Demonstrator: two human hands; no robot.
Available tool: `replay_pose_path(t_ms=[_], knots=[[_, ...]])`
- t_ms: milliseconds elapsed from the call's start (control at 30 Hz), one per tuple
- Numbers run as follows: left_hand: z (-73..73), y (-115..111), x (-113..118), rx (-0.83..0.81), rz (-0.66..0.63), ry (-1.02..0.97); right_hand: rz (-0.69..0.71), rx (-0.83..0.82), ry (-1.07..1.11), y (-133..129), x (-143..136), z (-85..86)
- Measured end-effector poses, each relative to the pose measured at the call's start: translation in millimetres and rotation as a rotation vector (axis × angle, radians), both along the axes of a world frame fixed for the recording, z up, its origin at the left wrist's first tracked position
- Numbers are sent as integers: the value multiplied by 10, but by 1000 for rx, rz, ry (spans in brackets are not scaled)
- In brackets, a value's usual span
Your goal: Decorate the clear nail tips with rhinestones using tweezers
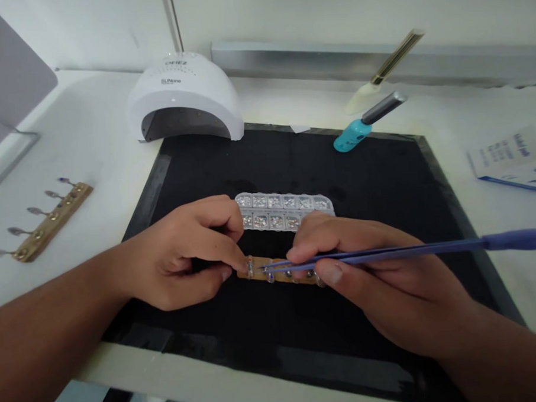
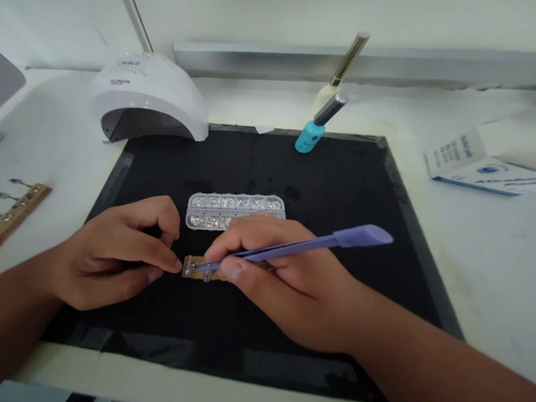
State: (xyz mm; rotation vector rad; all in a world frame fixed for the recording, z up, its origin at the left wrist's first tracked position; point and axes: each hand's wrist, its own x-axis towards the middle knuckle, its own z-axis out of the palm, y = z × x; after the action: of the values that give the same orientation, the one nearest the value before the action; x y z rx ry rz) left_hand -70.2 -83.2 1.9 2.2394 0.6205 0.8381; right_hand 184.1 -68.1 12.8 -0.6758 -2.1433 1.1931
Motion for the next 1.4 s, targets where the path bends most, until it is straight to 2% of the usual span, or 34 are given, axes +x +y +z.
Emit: replay_pose_path(t_ms=[300, 567, 1033, 1200, 1400], knots=[[6, 5, 6, -4, 3, -6, 124, 130, 35, 34, 18, -34], [-8, -3, -2, -11, -3, -17, 136, 170, 69, 57, -17, -27], [-32, 3, -2, -20, -1, -28, 142, 149, 87, 46, -25, -42], [-33, -5, 4, -16, -6, -27, 91, 92, 103, 43, 5, -30], [34, 9, 31, 20, -37, 37, -159, -136, 346, 109, 29, -131]])
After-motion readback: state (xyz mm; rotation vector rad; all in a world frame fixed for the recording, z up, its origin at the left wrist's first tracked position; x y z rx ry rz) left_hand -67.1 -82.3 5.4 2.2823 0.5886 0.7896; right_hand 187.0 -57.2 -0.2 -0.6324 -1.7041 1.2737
